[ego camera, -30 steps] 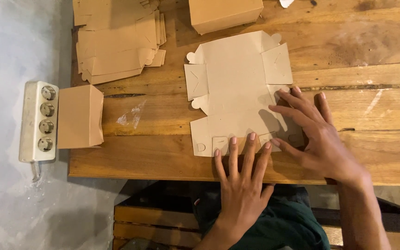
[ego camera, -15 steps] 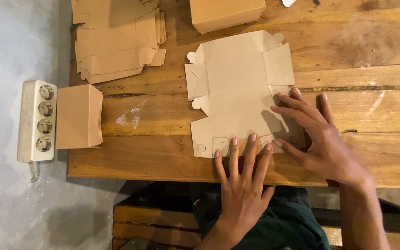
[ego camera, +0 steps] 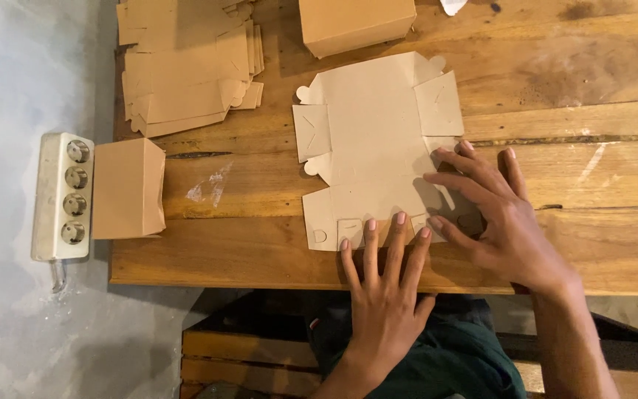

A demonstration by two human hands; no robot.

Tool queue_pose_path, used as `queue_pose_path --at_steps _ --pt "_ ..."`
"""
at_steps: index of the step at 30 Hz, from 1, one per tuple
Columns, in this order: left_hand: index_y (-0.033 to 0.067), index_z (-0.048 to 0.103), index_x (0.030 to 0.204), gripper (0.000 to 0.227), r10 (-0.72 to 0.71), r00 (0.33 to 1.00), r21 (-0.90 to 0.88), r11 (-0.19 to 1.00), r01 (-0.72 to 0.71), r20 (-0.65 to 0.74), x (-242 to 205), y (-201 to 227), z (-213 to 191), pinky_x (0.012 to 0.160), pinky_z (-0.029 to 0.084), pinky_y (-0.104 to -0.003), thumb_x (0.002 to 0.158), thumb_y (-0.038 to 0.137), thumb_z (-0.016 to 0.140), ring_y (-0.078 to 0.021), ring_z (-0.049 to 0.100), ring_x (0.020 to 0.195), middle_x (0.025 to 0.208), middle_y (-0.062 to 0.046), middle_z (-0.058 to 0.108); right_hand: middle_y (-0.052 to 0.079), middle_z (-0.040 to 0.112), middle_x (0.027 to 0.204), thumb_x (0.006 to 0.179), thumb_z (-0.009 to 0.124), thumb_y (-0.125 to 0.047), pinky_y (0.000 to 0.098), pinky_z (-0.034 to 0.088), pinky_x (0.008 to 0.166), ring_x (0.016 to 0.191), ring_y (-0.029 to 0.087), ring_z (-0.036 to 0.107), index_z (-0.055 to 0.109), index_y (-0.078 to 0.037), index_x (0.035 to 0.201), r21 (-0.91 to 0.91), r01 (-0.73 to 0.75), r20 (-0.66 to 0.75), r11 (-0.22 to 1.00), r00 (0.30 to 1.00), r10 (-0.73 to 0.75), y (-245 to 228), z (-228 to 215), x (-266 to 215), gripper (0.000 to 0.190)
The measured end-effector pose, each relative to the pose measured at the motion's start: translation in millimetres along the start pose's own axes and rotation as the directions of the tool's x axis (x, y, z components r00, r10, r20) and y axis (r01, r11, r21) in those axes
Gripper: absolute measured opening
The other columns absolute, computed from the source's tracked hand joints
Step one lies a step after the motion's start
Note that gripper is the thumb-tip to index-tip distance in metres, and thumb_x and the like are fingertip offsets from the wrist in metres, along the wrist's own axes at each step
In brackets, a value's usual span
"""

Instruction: The person assembles a small cardboard box by folding and tucking flaps, then places it on a stack. They continue folding additional flat cardboard pieces into boxes, aligning edges and creasing folds on a wooden table.

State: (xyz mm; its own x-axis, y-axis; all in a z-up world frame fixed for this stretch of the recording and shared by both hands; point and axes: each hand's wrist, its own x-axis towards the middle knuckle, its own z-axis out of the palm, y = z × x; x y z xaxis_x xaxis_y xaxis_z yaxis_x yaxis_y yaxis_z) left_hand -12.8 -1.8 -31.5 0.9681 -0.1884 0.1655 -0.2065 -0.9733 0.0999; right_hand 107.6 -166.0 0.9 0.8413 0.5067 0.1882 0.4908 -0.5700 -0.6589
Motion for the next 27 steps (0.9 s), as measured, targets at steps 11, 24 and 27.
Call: queue_pose_path --at_steps 11,24,27 --pt "0.0223 0.037 0.161 0.113 -0.009 0.999 -0.044 0.999 0.007 -0.041 -1 1 3 0.120 0.020 -0.070 0.069 0.055 0.093 -0.0439 0.023 0.156 0.170 -0.012 0.027 0.013 0.039 0.165 0.080 0.075 -0.011 0.0565 -0.007 0.127 0.161 0.032 0.019 0.051 -0.014 0.148 0.125 0.056 0.148 0.991 0.986 -0.075 6 -12 -1 0.072" --pt "0.0192 0.032 0.164 0.102 0.027 0.999 -0.066 0.997 -0.030 -0.043 -4 -5 -2 0.121 0.020 -0.069 0.084 0.058 0.082 -0.0452 0.023 0.156 0.171 -0.013 0.025 0.012 0.053 0.155 0.096 0.063 -0.028 0.0531 0.010 0.129 0.154 0.031 0.037 0.065 -0.010 0.132 0.010 -0.018 -0.030 1.000 0.999 0.019 -8 5 -5 0.040" --pt "0.0135 0.029 0.164 0.101 0.030 0.999 -0.122 0.992 -0.033 -0.032 -6 -10 -7 0.123 0.015 -0.067 0.089 0.059 0.077 -0.0443 0.019 0.157 0.170 -0.024 0.019 0.013 0.052 0.156 0.094 0.066 -0.020 0.0563 0.009 0.129 0.155 0.031 0.036 0.065 -0.012 0.133 -0.031 -0.005 -0.060 1.000 0.998 0.003 -7 16 -9 0.040"
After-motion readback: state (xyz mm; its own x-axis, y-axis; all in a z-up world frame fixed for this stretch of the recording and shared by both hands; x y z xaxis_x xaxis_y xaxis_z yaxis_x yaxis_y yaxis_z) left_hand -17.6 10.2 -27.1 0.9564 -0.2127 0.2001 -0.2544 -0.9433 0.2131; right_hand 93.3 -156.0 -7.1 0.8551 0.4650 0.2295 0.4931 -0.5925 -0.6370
